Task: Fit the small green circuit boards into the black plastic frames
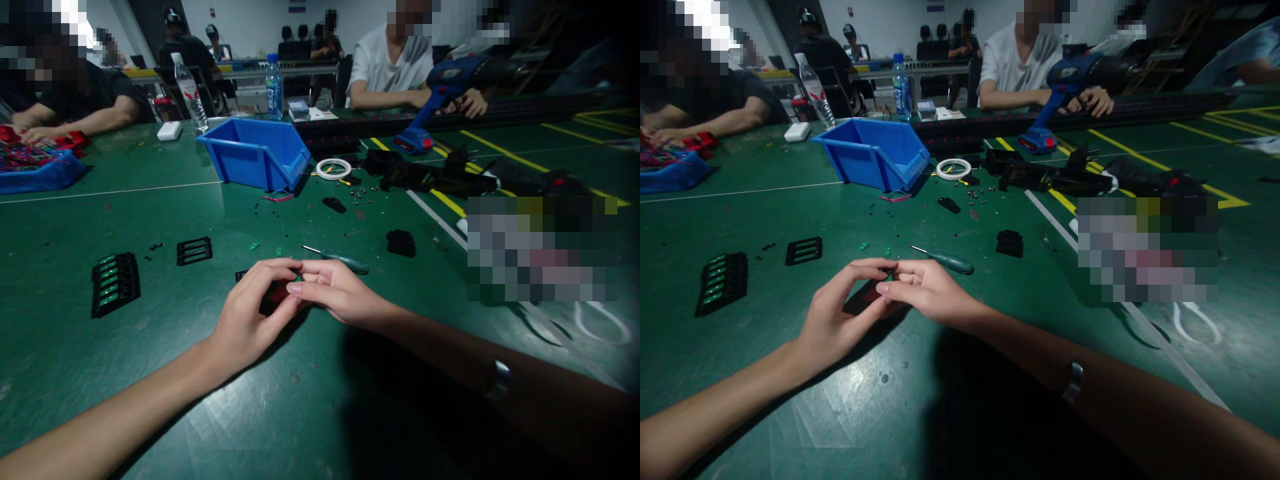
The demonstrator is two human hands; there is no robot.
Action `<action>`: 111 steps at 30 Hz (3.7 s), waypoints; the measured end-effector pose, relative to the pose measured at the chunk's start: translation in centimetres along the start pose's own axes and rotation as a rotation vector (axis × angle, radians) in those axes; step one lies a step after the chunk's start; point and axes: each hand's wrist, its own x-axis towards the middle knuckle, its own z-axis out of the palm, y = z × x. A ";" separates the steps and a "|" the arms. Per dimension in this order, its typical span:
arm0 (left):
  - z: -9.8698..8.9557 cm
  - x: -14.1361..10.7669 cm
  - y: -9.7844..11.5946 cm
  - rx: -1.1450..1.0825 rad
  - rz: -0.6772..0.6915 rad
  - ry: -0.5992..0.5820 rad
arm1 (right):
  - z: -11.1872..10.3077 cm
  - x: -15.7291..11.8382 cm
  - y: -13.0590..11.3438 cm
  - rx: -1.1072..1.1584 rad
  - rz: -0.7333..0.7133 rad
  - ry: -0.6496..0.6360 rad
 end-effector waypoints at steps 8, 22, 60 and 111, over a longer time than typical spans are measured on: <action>0.1 0.1 0.0 0.019 0.016 0.004 | 0.1 0.0 -0.3 -0.057 -0.026 -0.005; 0.1 0.1 -0.1 0.071 0.050 -0.005 | 0.3 -0.3 -0.3 -0.161 -0.078 0.010; 0.0 0.2 0.2 0.000 0.005 0.027 | 0.0 -0.1 0.3 0.230 -0.019 0.038; 0.0 0.1 0.3 0.017 0.045 0.017 | -0.2 0.5 1.5 0.185 -0.020 -0.010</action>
